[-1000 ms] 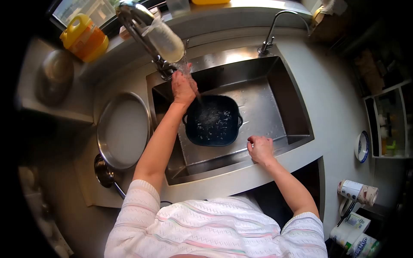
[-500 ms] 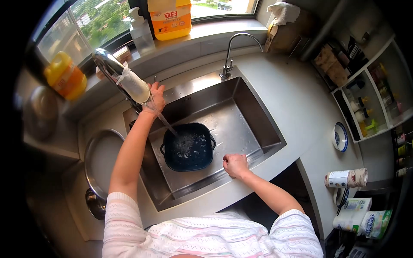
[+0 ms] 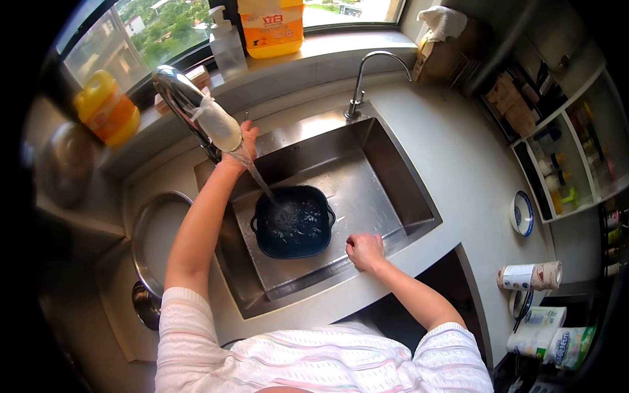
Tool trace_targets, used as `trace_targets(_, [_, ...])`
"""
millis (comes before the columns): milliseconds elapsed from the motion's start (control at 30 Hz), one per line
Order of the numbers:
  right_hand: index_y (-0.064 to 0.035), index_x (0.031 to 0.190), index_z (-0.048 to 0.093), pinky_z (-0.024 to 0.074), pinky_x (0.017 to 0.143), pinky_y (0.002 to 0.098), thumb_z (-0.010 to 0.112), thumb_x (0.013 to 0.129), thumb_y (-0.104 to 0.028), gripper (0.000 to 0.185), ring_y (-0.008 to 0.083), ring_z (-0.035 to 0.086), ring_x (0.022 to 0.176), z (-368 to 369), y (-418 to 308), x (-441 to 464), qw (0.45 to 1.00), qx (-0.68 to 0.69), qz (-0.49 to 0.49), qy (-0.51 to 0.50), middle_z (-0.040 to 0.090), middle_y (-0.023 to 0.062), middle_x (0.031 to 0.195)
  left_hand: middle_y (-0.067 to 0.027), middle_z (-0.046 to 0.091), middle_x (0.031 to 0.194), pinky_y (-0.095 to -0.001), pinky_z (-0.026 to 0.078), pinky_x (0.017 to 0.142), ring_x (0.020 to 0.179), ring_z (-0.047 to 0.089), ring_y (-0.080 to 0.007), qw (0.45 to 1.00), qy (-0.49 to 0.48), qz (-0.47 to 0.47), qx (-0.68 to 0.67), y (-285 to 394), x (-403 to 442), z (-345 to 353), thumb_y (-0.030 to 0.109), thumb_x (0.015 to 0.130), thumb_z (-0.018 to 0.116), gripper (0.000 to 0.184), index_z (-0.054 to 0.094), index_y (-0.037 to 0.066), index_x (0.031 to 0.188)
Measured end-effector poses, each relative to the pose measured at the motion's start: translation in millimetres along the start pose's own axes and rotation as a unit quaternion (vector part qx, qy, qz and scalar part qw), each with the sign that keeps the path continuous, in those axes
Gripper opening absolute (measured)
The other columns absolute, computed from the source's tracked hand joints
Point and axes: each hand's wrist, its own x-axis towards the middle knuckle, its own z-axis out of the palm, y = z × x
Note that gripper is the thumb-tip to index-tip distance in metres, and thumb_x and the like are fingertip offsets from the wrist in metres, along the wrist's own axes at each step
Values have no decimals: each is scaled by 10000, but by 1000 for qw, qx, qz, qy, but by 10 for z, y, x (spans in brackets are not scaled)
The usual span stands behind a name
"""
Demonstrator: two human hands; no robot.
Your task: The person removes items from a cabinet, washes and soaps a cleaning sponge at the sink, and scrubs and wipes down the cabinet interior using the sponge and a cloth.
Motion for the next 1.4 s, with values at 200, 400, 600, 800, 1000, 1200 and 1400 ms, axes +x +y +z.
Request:
trace_targets(200, [-99, 841, 663, 468, 747, 393, 536, 747, -241, 212, 288, 607, 791, -14, -10, 17, 1000, 8, 13, -23, 646, 110, 821, -81, 512, 1158, -337, 315, 974, 1082, 461, -256, 994, -3, -55, -94, -44, 7, 120, 236, 877, 489, 302, 501, 67, 1127])
trace_targets(400, [-71, 874, 659, 489, 733, 361, 564, 737, -177, 197, 271, 626, 804, -173, 154, 295, 990, 126, -7, -58, 649, 133, 840, -82, 572, 1004, -373, 398, 775, 998, 469, -258, 974, 139, -4, -177, -295, 175, 706, 266, 744, 557, 299, 609, 96, 984])
trace_targets(600, [-62, 900, 622, 497, 633, 337, 546, 782, -152, 166, 261, 626, 684, -2280, -300, 2315, 893, 215, -287, 271, 636, 125, 786, -52, 484, 1225, -386, 334, 951, 1057, 474, -254, 998, 22, -43, -33, -82, 30, 158, 140, 720, 574, 356, 541, 134, 1074])
trace_targets(800, [-51, 1158, 522, 468, 762, 280, 609, 778, -170, 407, 160, 616, 857, -3883, -1494, 3908, 902, -71, -186, 382, 613, 82, 1075, -92, 475, 1222, -430, 373, 910, 1022, 470, -313, 994, 22, -12, 103, 93, -31, -144, 63, 629, 554, 377, 579, 114, 1002])
trace_targets(1000, [-53, 1163, 522, 466, 766, 270, 615, 780, -156, 408, 138, 604, 851, -3815, -1737, 4365, 929, -111, -185, 302, 613, 72, 1060, -125, 474, 1228, -430, 376, 903, 1004, 490, -332, 996, -3, -77, -39, 113, -93, -103, 53, 653, 540, 365, 583, 115, 1010])
trace_targets(1200, [-55, 1169, 523, 464, 770, 259, 620, 781, -142, 409, 117, 592, 845, -3928, -1593, 4101, 917, -39, -283, 279, 612, 62, 1046, -123, 521, 1100, -390, 399, 868, 1003, 493, -301, 953, 238, -22, -186, 84, -337, -79, 60, 676, 579, 273, 599, 107, 944])
trace_targets(1400, [-57, 1175, 523, 463, 775, 248, 625, 783, -129, 412, 95, 580, 839, -3922, -941, 3071, 917, 78, -356, 162, 612, 53, 1032, -114, 563, 1014, -358, 419, 837, 944, 533, -283, 828, 223, -106, -503, 193, -668, 163, 53, 707, 562, 235, 616, 92, 932])
